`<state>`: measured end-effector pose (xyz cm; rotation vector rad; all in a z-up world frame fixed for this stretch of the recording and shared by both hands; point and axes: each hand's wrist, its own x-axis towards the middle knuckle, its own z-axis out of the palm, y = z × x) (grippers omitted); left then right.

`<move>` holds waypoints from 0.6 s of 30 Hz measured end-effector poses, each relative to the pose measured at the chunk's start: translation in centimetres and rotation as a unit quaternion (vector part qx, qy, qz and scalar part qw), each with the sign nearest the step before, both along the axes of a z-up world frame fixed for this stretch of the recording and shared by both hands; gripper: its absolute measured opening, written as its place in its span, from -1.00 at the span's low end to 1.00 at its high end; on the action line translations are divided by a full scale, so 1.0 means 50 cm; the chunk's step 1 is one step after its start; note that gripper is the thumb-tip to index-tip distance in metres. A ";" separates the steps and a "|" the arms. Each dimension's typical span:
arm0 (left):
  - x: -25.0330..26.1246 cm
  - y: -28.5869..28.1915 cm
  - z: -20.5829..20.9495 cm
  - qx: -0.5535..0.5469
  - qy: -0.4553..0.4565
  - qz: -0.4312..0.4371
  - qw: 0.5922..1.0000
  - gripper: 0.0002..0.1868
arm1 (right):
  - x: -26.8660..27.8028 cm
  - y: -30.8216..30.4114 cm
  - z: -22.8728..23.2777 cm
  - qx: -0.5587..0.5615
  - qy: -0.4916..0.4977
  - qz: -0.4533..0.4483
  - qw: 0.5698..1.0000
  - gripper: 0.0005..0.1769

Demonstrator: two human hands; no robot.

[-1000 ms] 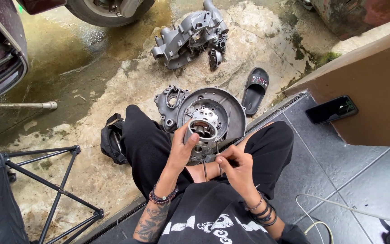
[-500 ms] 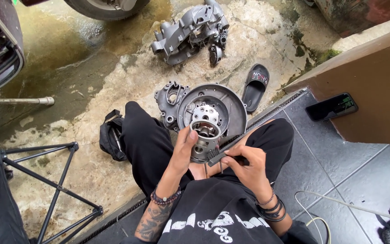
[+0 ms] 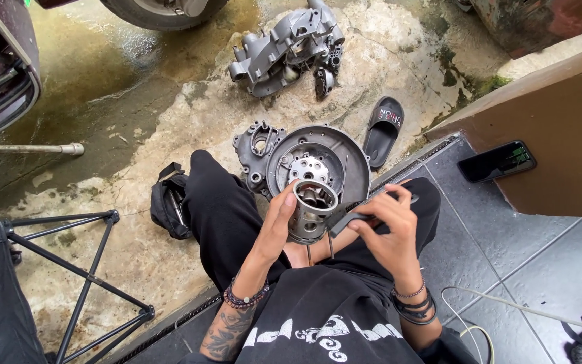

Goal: The person scrubs various disassembled motorcycle engine parts using a wire brush. They clean a circular metal plate, a cylindrical component, and a larger cylindrical housing, focusing on removing grime from surfaces and crevices.

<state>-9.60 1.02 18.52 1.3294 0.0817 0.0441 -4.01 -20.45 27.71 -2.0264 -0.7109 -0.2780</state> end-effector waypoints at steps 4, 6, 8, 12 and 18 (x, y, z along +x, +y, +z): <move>0.004 -0.009 -0.027 -0.009 -0.023 0.011 1.000 -0.44 | -0.005 0.004 0.002 -0.003 0.005 0.000 1.000 -0.67; 0.009 -0.013 -0.059 -0.005 -0.031 -0.007 0.999 -0.42 | -0.026 0.021 0.003 0.002 0.012 0.018 1.000 -0.68; 0.017 -0.006 0.004 -0.001 -0.044 -0.008 0.999 -0.41 | -0.014 0.004 -0.017 -0.004 0.005 0.015 1.000 -0.67; 0.029 -0.006 0.096 -0.019 -0.062 -0.004 0.998 -0.37 | 0.003 -0.021 -0.044 -0.020 0.007 -0.003 1.000 -0.71; 0.031 -0.001 0.077 0.042 -0.073 0.008 0.996 -0.43 | -0.015 0.002 -0.028 -0.008 0.007 0.035 0.999 -0.73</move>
